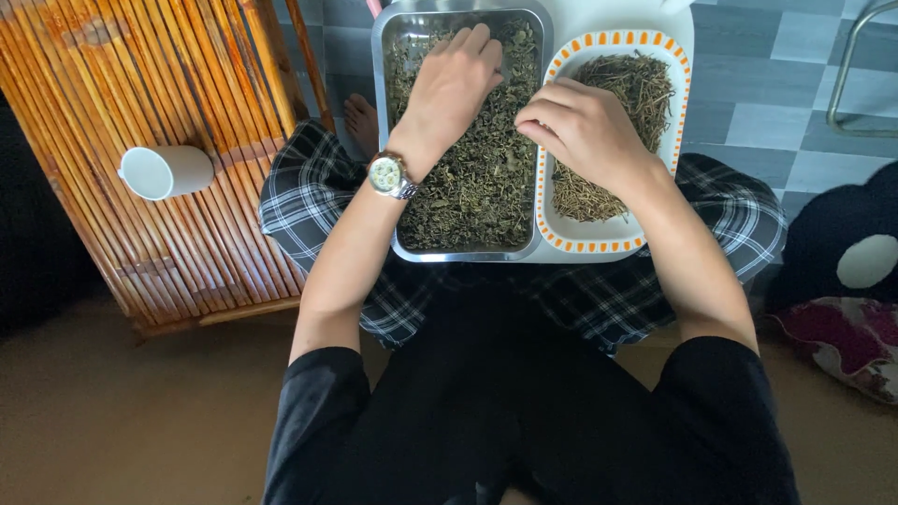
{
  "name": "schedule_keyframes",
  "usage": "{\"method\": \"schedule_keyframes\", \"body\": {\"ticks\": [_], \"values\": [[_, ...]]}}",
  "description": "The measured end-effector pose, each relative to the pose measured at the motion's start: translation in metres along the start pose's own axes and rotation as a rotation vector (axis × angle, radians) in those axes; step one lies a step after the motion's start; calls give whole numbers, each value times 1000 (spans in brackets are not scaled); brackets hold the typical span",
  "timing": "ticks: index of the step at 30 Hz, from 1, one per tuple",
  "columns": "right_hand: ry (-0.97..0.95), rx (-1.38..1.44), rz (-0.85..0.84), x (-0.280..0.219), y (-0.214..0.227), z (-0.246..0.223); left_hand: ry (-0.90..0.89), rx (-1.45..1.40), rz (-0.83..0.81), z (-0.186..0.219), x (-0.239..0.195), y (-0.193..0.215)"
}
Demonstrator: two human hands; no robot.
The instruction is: Sorting dried tea leaves by hand to remove stems and debris into separate compartments of a tray
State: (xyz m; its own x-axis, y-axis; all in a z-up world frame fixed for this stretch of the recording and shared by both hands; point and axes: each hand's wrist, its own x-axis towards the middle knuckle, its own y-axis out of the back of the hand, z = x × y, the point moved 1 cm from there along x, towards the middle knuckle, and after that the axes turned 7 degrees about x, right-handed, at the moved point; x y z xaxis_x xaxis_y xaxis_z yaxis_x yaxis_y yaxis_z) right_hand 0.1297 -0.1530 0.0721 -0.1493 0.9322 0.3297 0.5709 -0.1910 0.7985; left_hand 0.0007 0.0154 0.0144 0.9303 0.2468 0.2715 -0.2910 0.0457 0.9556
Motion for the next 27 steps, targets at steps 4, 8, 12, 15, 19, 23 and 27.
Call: {"method": "schedule_keyframes", "body": {"ticks": [4,8,12,15,19,23,27], "values": [[-12,-101,3,-8,-5,16,73,132,-17,-1,1,-35],[-26,-221,54,-7,3,18,99,183,-81,2,1,-40],[-17,-275,93,-1,10,13,87,213,-210,6,1,-36],[-30,-276,91,1,9,13,75,194,-151,7,0,-32],[-39,-289,91,0,8,16,90,161,-124,7,-1,-34],[-50,-299,76,-2,8,16,56,22,-48,10,3,-17],[-60,-317,65,-3,10,16,11,-130,54,17,12,-1]]}}
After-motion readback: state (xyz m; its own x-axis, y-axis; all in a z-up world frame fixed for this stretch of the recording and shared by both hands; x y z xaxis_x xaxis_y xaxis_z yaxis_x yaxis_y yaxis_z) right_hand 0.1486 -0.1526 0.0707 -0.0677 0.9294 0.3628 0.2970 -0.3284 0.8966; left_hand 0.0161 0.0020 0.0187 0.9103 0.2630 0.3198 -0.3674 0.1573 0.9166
